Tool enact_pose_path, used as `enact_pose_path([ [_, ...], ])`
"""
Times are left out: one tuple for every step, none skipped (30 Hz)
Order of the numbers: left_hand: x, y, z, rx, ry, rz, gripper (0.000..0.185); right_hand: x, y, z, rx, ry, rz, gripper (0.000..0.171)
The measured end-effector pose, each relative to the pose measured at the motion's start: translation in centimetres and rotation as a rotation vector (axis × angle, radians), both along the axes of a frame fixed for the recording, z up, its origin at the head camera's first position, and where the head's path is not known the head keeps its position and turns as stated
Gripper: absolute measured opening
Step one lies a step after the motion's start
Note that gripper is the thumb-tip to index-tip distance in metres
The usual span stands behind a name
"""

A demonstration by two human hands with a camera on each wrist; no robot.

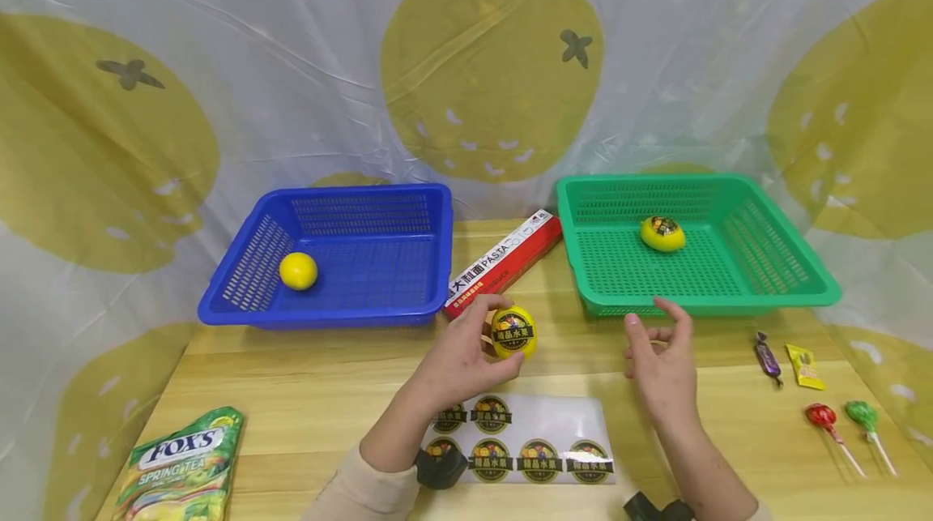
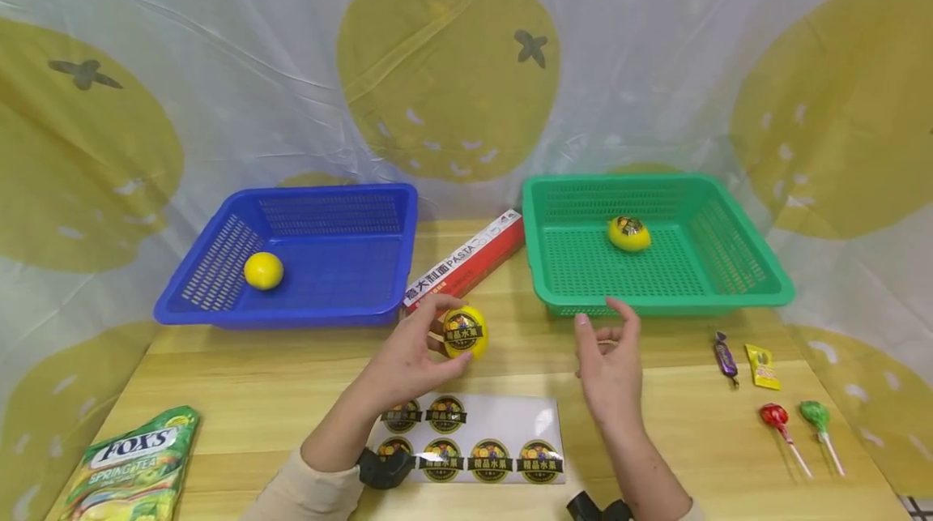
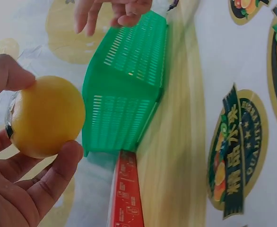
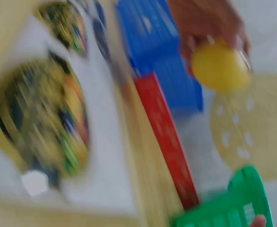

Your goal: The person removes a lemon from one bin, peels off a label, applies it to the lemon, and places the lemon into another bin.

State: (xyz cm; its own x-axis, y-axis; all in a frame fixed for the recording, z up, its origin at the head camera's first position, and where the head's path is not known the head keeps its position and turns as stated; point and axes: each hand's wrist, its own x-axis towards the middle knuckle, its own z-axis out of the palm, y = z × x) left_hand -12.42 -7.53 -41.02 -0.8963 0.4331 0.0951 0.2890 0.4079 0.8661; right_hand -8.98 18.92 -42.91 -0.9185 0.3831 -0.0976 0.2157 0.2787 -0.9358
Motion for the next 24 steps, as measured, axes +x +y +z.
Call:
enact_pose_path([
  [0.0, 0.1, -0.1, -0.012, 0.007, -0.004, 0.064, -0.3, 0.7, 0.1, 0.012, -0.019, -0.036, 0.066],
  [0.0, 0.2, -0.1, -0.016, 0.012, -0.009, 0.064, -0.6, 1.4, 0.2, 0.021, -0.032, -0.065, 0.071],
  [0.0, 0.3, -0.2, -0.017, 0.013, -0.014, 0.064, -1.0, 2.1, 0.3, 0.027, -0.05, -0.087, 0.075],
  [0.0, 0.4, -0.3, -0.015, 0.011, -0.018, 0.063, -1.4, 2.6, 0.3, 0.031, -0.066, -0.106, 0.077],
  [0.0, 0.5, -0.3, -0.014, 0.013, -0.022, 0.063, -1.7, 3.0, 0.3, 0.035, -0.082, -0.121, 0.08],
  [0.0, 0.7, -0.4, -0.011, 0.014, -0.026, 0.063, -2.0, 3.3, 0.2, 0.028, -0.093, -0.137, 0.08],
  [0.0, 0.8, -0.4, -0.01, 0.014, -0.029, 0.062, -2.2, 3.5, 0.1, 0.019, -0.103, -0.15, 0.081],
  [-0.1, 0.9, -0.3, -0.009, 0.017, -0.03, 0.062, -2.4, 3.7, 0.0, 0.013, -0.111, -0.161, 0.081],
  [-0.1, 1.1, -0.3, -0.005, 0.019, -0.03, 0.063, -2.5, 3.8, -0.1, 0.007, -0.119, -0.17, 0.081],
  [-0.3, 1.3, -0.2, -0.001, 0.028, -0.031, 0.063, -2.6, 3.8, -0.1, 0.0, -0.12, -0.177, 0.08],
  [-0.5, 1.5, -0.1, 0.009, 0.035, -0.035, 0.063, -2.7, 3.8, -0.1, -0.005, -0.123, -0.183, 0.08],
  [-0.9, 1.8, 0.0, 0.02, 0.039, -0.04, 0.063, -2.7, 3.8, -0.1, -0.011, -0.124, -0.187, 0.08],
  [-1.3, 2.1, 0.3, 0.035, 0.045, -0.047, 0.064, -2.7, 3.8, -0.1, -0.013, -0.126, -0.189, 0.08],
  [-1.8, 2.5, 0.6, 0.054, 0.053, -0.058, 0.064, -2.8, 3.8, -0.2, -0.01, -0.125, -0.189, 0.08],
  [-2.3, 2.9, 0.8, 0.071, 0.061, -0.068, 0.063, -2.8, 3.8, -0.2, -0.01, -0.128, -0.19, 0.08],
  [-3.0, 3.4, 1.2, 0.088, 0.071, -0.08, 0.063, -2.8, 3.9, -0.2, -0.006, -0.126, -0.188, 0.081],
  [-3.6, 3.9, 1.6, 0.107, 0.077, -0.093, 0.063, -2.8, 3.8, -0.2, 0.002, -0.127, -0.187, 0.081],
  [-4.2, 4.5, 2.0, 0.12, 0.085, -0.104, 0.063, -2.8, 3.8, -0.3, 0.007, -0.129, -0.186, 0.081],
  [-4.8, 5.0, 2.4, 0.131, 0.092, -0.112, 0.063, -2.8, 3.8, -0.3, 0.008, -0.128, -0.184, 0.081],
  [-5.4, 5.6, 2.8, 0.137, 0.102, -0.117, 0.063, -2.8, 3.8, -0.4, 0.007, -0.123, -0.183, 0.081],
  [-6.0, 6.4, 3.1, 0.135, 0.112, -0.121, 0.062, -2.8, 3.9, -0.4, 0.001, -0.119, -0.185, 0.081],
  [-6.6, 7.1, 3.3, 0.131, 0.124, -0.123, 0.062, -2.8, 3.9, -0.5, -0.001, -0.114, -0.188, 0.081],
  [-7.1, 7.8, 3.5, 0.118, 0.135, -0.119, 0.062, -2.8, 3.9, -0.5, -0.006, -0.113, -0.192, 0.08],
  [-7.6, 8.5, 3.6, 0.102, 0.148, -0.111, 0.062, -2.8, 3.9, -0.5, -0.01, -0.11, -0.194, 0.08],
])
